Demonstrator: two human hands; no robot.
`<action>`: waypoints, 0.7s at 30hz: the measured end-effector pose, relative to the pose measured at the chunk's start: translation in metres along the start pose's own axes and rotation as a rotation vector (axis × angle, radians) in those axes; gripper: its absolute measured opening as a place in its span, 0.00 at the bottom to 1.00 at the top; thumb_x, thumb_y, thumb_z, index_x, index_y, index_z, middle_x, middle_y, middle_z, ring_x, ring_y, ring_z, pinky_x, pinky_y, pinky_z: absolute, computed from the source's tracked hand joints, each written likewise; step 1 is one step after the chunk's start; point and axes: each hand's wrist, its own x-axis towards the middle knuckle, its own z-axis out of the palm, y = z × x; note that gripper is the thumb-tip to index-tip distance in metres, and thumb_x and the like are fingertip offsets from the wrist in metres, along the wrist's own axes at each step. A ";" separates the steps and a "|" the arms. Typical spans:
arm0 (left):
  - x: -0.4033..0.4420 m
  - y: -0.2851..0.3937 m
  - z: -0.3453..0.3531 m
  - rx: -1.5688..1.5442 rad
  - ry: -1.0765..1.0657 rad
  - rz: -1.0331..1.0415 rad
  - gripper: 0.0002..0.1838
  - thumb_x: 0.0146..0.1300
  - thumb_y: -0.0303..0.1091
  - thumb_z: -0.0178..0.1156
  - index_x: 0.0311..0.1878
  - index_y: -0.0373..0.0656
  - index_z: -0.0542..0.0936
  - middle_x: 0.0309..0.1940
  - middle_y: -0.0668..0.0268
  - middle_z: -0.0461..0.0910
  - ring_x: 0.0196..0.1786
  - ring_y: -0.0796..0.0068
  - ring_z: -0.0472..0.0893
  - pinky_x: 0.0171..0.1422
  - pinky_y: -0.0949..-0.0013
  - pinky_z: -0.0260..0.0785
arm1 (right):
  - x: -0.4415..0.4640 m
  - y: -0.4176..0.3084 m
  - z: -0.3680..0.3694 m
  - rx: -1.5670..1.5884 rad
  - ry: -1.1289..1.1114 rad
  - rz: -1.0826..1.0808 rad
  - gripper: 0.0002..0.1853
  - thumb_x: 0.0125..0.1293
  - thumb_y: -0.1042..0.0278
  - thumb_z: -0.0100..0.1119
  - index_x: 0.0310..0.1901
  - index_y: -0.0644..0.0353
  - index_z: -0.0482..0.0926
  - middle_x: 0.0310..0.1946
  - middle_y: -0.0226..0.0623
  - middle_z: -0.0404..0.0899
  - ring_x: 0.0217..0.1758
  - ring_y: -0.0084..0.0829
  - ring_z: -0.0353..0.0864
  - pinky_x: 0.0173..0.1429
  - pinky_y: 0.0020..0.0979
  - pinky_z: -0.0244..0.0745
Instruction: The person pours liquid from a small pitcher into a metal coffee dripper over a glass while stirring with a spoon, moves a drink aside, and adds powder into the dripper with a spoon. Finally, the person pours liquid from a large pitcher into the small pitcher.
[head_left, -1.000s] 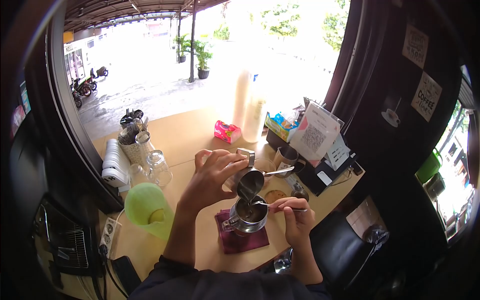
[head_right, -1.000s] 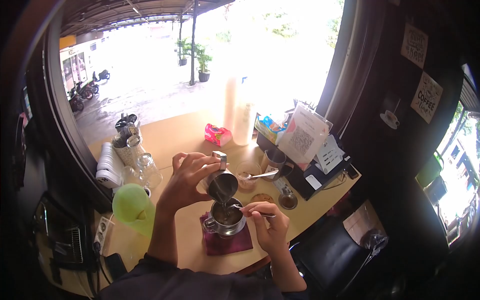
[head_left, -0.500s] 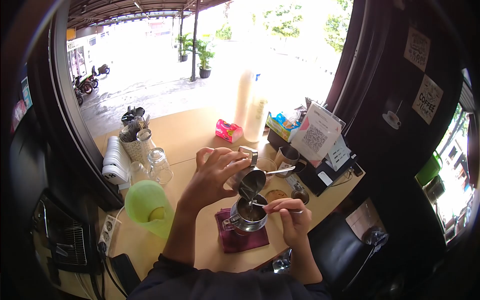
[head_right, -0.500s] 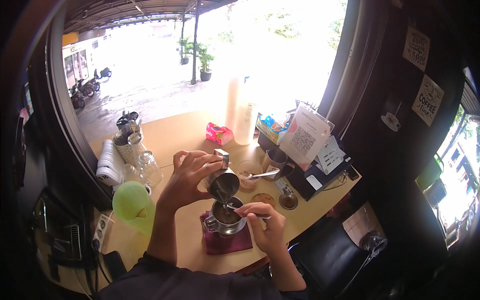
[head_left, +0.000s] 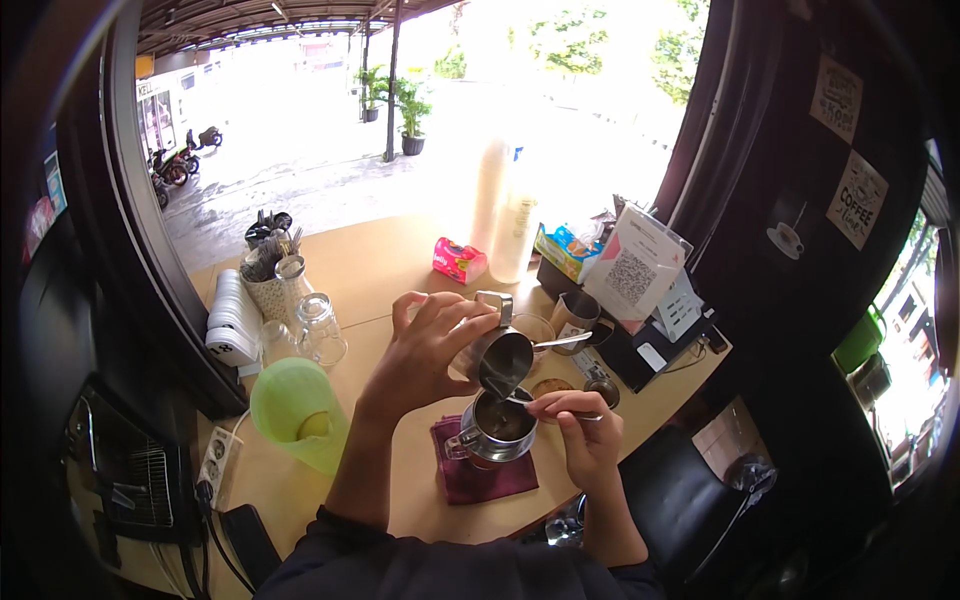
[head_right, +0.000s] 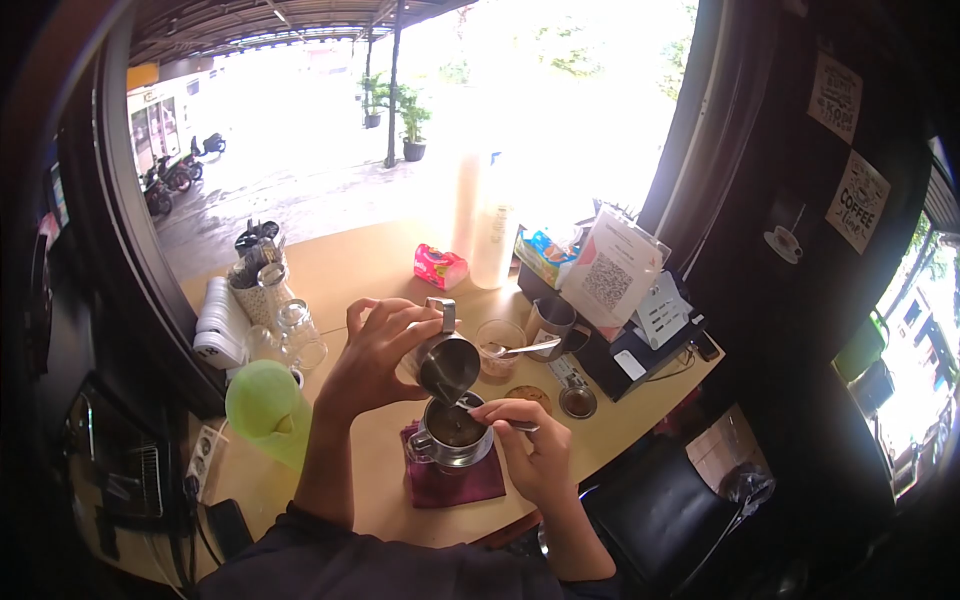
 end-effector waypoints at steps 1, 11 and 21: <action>0.000 0.000 0.000 0.001 0.000 -0.002 0.46 0.32 0.38 0.80 0.63 0.54 0.75 0.59 0.72 0.76 0.65 0.68 0.70 0.71 0.52 0.48 | -0.001 0.000 0.000 0.030 -0.022 0.007 0.03 0.73 0.78 0.51 0.42 0.69 0.73 0.38 0.48 0.84 0.43 0.31 0.85 0.48 0.30 0.80; -0.001 0.000 -0.002 0.024 -0.009 -0.023 0.46 0.31 0.38 0.79 0.63 0.55 0.75 0.59 0.73 0.74 0.64 0.68 0.69 0.70 0.51 0.49 | -0.001 0.000 -0.001 0.065 -0.075 0.005 0.03 0.73 0.78 0.50 0.42 0.69 0.72 0.38 0.48 0.83 0.44 0.31 0.84 0.50 0.31 0.80; -0.002 -0.001 -0.003 0.022 -0.012 -0.018 0.46 0.31 0.38 0.79 0.63 0.56 0.75 0.60 0.73 0.74 0.65 0.67 0.69 0.70 0.50 0.49 | 0.000 -0.003 -0.002 0.097 -0.054 0.060 0.04 0.73 0.79 0.49 0.43 0.70 0.72 0.38 0.48 0.83 0.44 0.31 0.84 0.51 0.30 0.79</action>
